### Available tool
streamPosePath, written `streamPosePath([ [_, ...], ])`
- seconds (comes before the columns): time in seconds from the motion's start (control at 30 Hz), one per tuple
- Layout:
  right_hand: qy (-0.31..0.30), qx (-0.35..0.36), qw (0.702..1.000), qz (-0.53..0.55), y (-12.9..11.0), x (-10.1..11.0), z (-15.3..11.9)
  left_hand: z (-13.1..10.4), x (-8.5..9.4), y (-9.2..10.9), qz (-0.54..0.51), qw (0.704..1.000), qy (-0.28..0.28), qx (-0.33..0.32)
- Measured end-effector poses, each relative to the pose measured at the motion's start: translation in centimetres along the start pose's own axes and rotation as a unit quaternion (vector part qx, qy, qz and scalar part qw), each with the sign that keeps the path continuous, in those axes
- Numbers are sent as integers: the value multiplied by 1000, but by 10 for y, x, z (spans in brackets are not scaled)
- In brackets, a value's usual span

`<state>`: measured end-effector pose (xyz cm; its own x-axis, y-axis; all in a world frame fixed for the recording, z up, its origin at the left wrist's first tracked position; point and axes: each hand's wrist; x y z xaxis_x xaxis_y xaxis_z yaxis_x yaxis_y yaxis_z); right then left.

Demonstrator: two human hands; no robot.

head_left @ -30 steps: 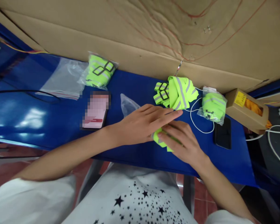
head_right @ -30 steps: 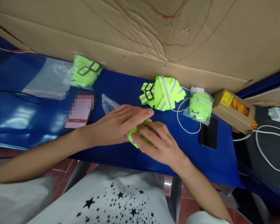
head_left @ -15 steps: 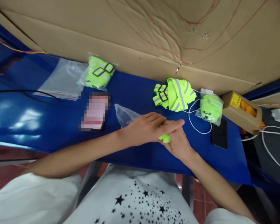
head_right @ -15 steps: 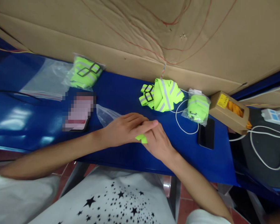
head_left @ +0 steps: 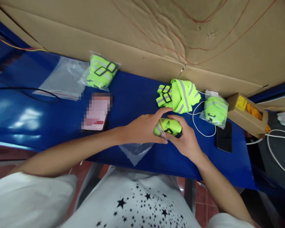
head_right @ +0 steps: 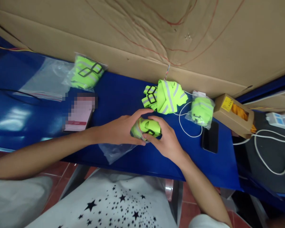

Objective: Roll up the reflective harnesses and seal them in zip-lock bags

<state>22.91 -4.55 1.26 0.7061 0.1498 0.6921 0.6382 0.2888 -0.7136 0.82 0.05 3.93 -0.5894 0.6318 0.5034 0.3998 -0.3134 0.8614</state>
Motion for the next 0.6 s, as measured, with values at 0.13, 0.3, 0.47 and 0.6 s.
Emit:
streamPosePath([
  [0.13, 51, -22, 998, -7, -2, -3, 0, 3, -7, 2, 6, 999, 48, 21],
  [0.3, 17, 36, 999, 16, 2, 11, 0, 1, -2, 0, 2, 997, 72, 21],
  [0.47, 24, -68, 982, 174, 1, 8, 4, 6, -8, 7, 26, 999, 20, 18],
  [0.6, -33, -93, 972, 214, 2, 2, 5, 14, -12, 16, 78, 997, -13, 22],
])
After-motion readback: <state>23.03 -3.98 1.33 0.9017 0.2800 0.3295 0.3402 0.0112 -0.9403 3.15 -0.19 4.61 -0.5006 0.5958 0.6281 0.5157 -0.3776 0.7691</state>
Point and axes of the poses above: each hand's wrist, its own z-axis towards the middle knuckle, its own x-axis out of the back of the hand, y = z × x, and after that the axes turned 10 degrees about -z, right-handed
